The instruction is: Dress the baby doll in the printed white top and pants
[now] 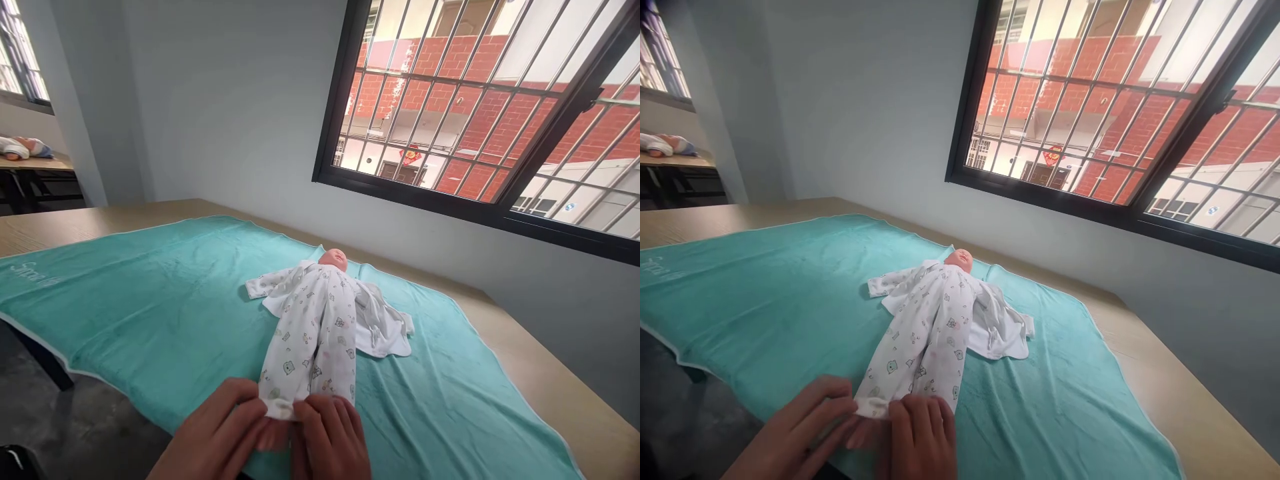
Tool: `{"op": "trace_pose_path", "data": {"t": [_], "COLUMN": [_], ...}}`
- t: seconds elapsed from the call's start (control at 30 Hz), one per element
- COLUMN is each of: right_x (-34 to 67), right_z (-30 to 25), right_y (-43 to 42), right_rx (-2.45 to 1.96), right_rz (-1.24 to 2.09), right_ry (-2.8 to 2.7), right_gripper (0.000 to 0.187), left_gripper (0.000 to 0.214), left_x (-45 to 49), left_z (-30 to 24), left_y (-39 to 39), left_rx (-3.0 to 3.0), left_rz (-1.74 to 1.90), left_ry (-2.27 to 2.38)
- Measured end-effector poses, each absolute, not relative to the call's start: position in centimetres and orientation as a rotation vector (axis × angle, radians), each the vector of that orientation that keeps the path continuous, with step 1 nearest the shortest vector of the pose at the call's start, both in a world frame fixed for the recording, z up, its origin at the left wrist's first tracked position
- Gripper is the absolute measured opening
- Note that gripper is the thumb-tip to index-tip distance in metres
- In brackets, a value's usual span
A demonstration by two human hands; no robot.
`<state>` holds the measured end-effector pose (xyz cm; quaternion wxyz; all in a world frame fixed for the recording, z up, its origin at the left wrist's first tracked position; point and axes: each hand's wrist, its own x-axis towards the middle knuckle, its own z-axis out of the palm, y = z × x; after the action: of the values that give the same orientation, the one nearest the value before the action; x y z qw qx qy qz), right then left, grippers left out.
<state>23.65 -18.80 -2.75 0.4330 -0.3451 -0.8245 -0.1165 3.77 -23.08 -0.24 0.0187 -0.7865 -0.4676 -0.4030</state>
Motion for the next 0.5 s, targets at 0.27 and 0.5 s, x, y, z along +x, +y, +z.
{"op": "trace_pose_path", "data": {"t": [0.27,0.5], "right_x": [22.4,22.3], "right_z": [-2.4,-3.1], "right_y": [-17.9,-18.4], "right_rx": [-0.917,-0.908], "right_rz": [0.110,0.765], "right_ry": [-1.990,-1.922], "right_gripper": [0.014,0.007], "left_gripper": [0.015,0.036], "left_x": [4.1,4.7], "left_z": [-0.4,-3.4], "left_y": [-23.2,-22.7], "left_rx": [-2.497,-2.490], "left_rz": [-1.337,-1.472], "left_ry": [-1.783,-1.652]}}
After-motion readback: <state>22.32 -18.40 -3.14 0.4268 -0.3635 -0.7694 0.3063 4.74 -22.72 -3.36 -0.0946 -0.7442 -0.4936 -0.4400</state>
